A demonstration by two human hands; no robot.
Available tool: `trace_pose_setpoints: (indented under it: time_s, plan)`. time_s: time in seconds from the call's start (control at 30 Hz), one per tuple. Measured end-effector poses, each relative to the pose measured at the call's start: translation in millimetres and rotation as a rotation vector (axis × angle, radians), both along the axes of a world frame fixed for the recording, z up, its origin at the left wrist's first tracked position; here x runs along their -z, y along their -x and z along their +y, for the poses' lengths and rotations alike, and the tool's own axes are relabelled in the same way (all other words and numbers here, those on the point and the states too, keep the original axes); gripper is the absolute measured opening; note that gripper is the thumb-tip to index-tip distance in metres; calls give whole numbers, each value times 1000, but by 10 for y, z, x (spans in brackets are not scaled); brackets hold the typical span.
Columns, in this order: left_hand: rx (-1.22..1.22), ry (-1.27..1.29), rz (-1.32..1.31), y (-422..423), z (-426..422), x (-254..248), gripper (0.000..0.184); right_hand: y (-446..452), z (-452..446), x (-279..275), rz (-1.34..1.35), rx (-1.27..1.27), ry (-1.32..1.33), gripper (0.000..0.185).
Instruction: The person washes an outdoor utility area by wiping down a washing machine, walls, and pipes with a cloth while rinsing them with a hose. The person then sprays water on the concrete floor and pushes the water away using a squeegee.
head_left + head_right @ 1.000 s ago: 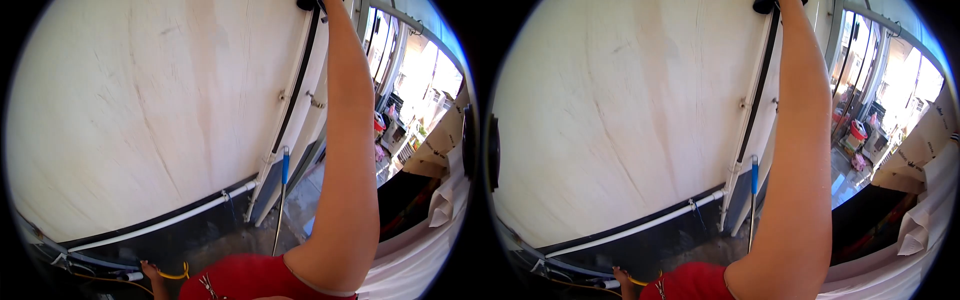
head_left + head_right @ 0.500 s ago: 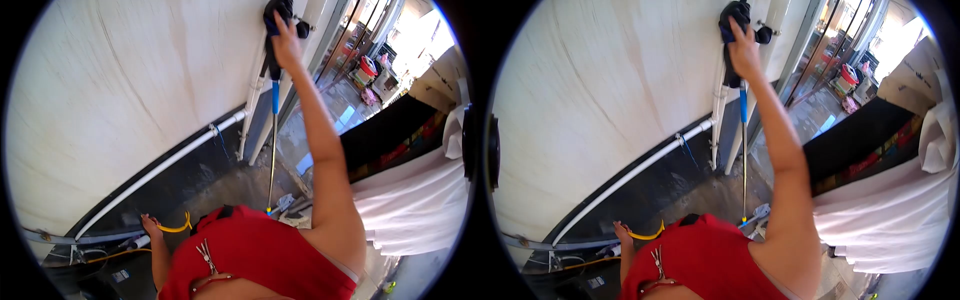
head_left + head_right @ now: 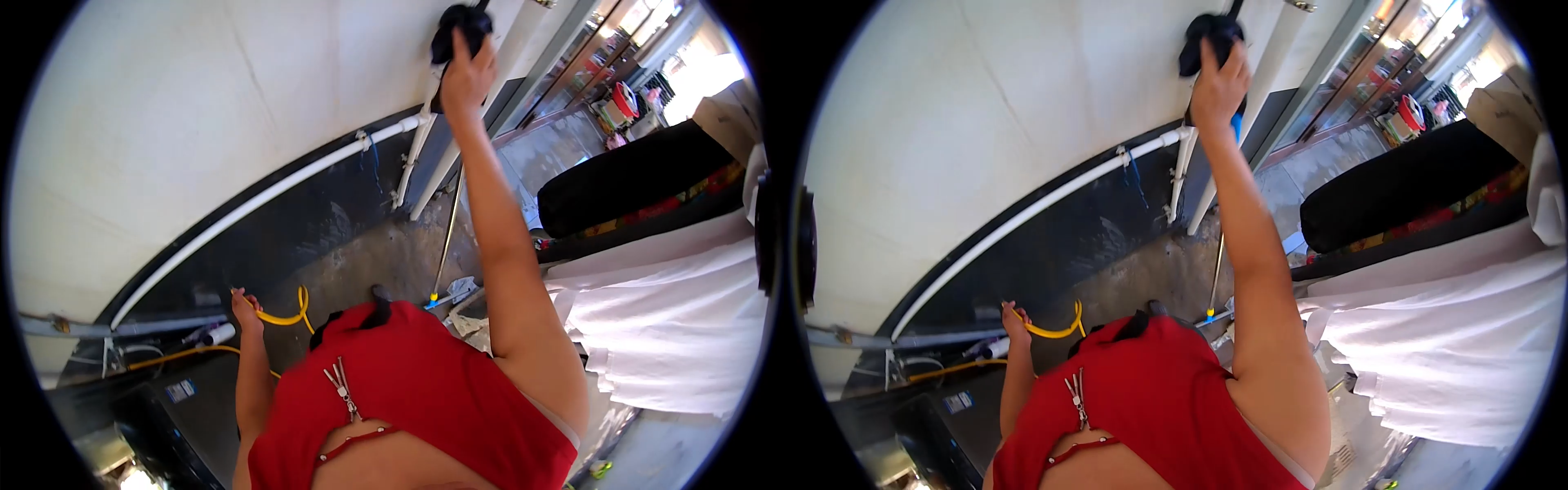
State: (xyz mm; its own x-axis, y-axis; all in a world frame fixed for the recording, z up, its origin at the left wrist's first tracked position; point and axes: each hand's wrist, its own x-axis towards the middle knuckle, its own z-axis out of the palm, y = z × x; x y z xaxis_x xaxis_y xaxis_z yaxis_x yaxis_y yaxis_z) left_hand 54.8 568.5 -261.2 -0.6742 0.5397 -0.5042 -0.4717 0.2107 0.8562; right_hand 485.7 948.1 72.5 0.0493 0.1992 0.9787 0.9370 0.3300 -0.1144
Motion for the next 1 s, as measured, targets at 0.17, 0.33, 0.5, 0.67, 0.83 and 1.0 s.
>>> trace_pose_setpoints:
  time_s: [0.17, 0.33, 0.5, 0.67, 0.83, 1.0]
  plan:
    - [-24, 23, 20, 9, -197, 17, 27, 11, -47, 356, -424, 211, 388, 29]
    - [-51, 16, 13, -77, -350, -114, 31, 114, -559, 934, -386, -49, 433, 30]
    - [-29, -12, 56, -34, -548, -78, 30, 391, -558, 1575, 172, -340, 782, 35]
    - [-22, 18, 76, -91, -639, -217, 31, 879, -842, 1588, 238, -297, 894, 34]
    - [41, 30, 139, 3, -667, -229, 32, 530, -625, 1636, 237, -182, 754, 42]
    - [166, 60, 171, -31, -564, -370, 34, 773, -878, 1750, 105, -323, 820, 44]
